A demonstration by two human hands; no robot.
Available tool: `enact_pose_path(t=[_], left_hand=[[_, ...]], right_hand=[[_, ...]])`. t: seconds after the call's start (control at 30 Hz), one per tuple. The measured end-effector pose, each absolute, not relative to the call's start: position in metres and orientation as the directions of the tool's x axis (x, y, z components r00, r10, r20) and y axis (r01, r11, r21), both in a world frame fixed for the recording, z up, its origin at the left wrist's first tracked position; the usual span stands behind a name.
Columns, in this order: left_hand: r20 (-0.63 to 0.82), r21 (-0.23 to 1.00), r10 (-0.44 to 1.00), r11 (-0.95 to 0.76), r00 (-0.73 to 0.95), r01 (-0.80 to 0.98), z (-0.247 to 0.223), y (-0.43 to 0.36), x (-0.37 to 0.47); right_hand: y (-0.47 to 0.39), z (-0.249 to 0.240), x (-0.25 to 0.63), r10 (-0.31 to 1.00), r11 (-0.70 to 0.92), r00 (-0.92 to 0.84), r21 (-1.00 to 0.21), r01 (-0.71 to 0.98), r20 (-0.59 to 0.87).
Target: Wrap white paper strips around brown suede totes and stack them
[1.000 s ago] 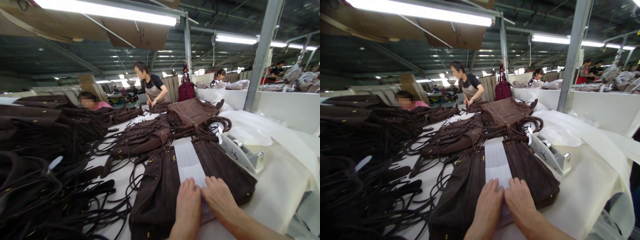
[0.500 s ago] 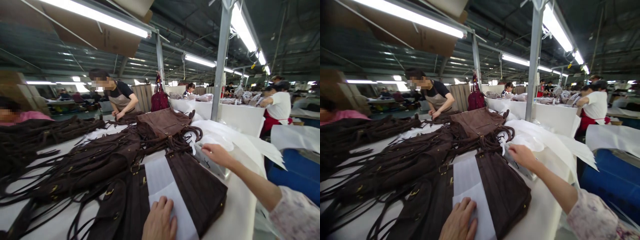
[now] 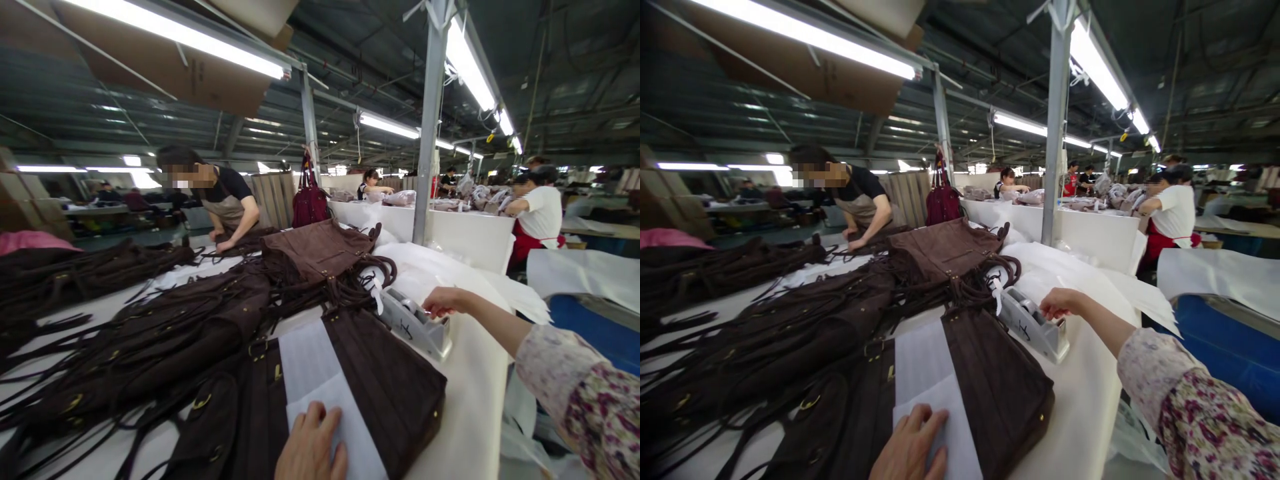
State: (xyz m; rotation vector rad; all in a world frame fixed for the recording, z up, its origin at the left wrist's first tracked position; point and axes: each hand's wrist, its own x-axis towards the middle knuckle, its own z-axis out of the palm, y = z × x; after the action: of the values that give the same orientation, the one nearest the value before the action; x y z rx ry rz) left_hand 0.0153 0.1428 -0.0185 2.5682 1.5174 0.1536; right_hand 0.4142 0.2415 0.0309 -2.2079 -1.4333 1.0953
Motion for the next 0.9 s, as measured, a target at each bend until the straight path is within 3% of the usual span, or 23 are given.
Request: enact_pose_path(t=[0.23,0.37,0.5,0.57,0.63,0.7,0.77,0.83,0.9], left_hand=[[0.050,0.155,0.876,-0.482,0.480,0.863,-0.017,0.142,0.020],[0.068,0.119,0.874,-0.487,0.482,0.865,-0.015,0.140,0.026],[0.086,0.116,0.884,-0.468,0.460,0.876,-0.015,0.132,0.028],[0.086,0.130,0.889,-0.457,0.449,0.880,-0.016,0.126,0.028],[0.087,0.142,0.890,-0.456,0.448,0.879,-0.018,0.123,0.029],[0.089,0.147,0.889,-0.458,0.450,0.876,-0.020,0.121,0.029],[0.097,0.149,0.890,-0.456,0.446,0.878,-0.021,0.121,0.029],[0.113,0.152,0.888,-0.458,0.445,0.876,-0.023,0.121,0.029],[0.127,0.164,0.882,-0.470,0.454,0.867,-0.024,0.120,0.028]], right_hand=[[0.203,0.047,0.435,0.918,-0.390,0.228,-0.646,0.656,-0.323],[0.156,0.020,0.445,0.915,-0.402,0.241,-0.680,0.613,-0.324],[0.114,-0.017,0.433,0.882,-0.459,0.224,-0.643,0.613,-0.415],[0.096,-0.018,0.417,0.862,-0.467,0.141,-0.655,0.594,-0.487],[0.083,-0.002,0.390,0.838,-0.449,-0.061,-0.748,0.488,-0.543],[0.079,0.023,0.352,0.789,-0.426,-0.323,-0.845,0.324,-0.522],[0.090,0.044,0.305,0.739,-0.435,-0.475,-0.877,0.207,-0.478],[0.115,0.049,0.260,0.680,-0.516,-0.535,-0.846,0.135,-0.501],[0.148,0.038,0.226,0.688,-0.573,-0.462,-0.810,0.129,-0.560]])
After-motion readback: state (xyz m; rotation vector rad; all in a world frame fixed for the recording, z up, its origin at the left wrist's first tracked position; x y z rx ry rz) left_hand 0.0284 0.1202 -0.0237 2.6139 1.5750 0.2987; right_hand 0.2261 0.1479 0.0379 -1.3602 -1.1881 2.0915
